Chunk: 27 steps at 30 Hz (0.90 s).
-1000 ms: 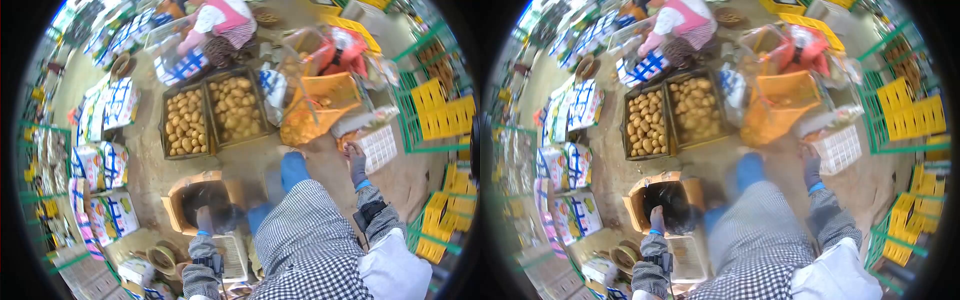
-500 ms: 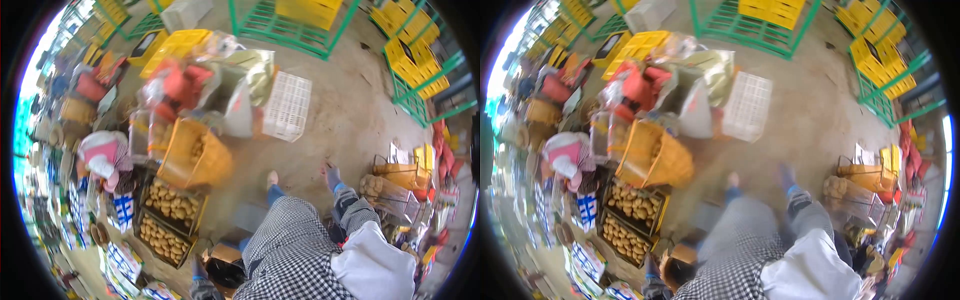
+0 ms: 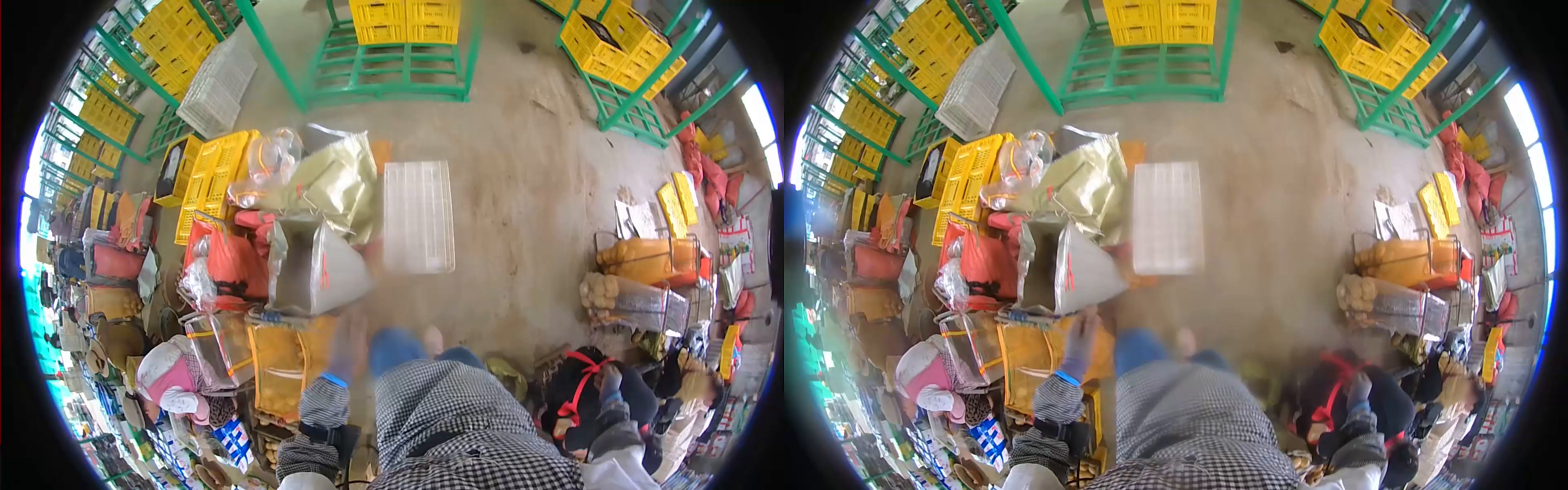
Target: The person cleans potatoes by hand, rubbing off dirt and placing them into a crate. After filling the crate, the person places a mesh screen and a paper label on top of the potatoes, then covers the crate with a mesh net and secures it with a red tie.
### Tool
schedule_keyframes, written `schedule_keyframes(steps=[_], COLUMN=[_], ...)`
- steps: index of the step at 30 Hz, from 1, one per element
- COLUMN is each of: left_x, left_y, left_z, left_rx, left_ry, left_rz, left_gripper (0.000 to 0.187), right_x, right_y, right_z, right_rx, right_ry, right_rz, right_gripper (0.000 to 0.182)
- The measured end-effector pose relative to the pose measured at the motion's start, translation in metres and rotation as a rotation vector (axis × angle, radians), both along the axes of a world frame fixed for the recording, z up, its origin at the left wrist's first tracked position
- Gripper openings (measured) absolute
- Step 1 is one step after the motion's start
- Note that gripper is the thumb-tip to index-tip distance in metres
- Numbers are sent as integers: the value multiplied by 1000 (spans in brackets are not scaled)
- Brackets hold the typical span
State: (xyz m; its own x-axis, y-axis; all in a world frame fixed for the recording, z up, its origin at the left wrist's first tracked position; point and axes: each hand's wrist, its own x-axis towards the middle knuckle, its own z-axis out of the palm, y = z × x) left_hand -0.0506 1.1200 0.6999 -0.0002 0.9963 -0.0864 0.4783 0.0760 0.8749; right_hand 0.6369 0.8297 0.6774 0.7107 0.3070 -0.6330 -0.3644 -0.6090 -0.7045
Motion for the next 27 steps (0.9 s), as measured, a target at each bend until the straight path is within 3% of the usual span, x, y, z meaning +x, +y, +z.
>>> schedule_keyframes(steps=[5,8,11,13,15,17,19,20,23,25,27], left_x=[22,20,22,48,76,102,128,147,187,218,233], left_y=[50,98,145,171,206,235,265,279,320,348,353], left_z=[27,37,-35,-24,6,46,42,37,-32,-55,-83], left_rx=[-172,-218,-83,-115,-124,-128,-165,-187,66,-96,-168], left_ry=[107,74,183,-29,-106,-58,-79,-96,144,124,80], left_rz=[-117,-256,-304,-259,-252,-287,-293,-291,-373,-231,-91], left_gripper=[34,37,39,41,42,44,44,44,43,42,38], right_x=[-64,-61,-108,-114,-93,-84,-17,-9,27,96,141], right_y=[65,102,172,190,206,233,222,241,289,301,348], right_z=[4,-17,14,18,-13,-4,-54,-38,-10,-51,-35], right_rx=[-175,88,190,164,195,61,-27,-88,-146,-126,-216], right_ry=[-4,-167,-99,-160,-240,-258,-319,-257,-148,-136,-22], right_rz=[97,501,225,311,440,437,465,468,534,503,452], right_gripper=[9,14,13,16,17,17,18,20,19,18,16])
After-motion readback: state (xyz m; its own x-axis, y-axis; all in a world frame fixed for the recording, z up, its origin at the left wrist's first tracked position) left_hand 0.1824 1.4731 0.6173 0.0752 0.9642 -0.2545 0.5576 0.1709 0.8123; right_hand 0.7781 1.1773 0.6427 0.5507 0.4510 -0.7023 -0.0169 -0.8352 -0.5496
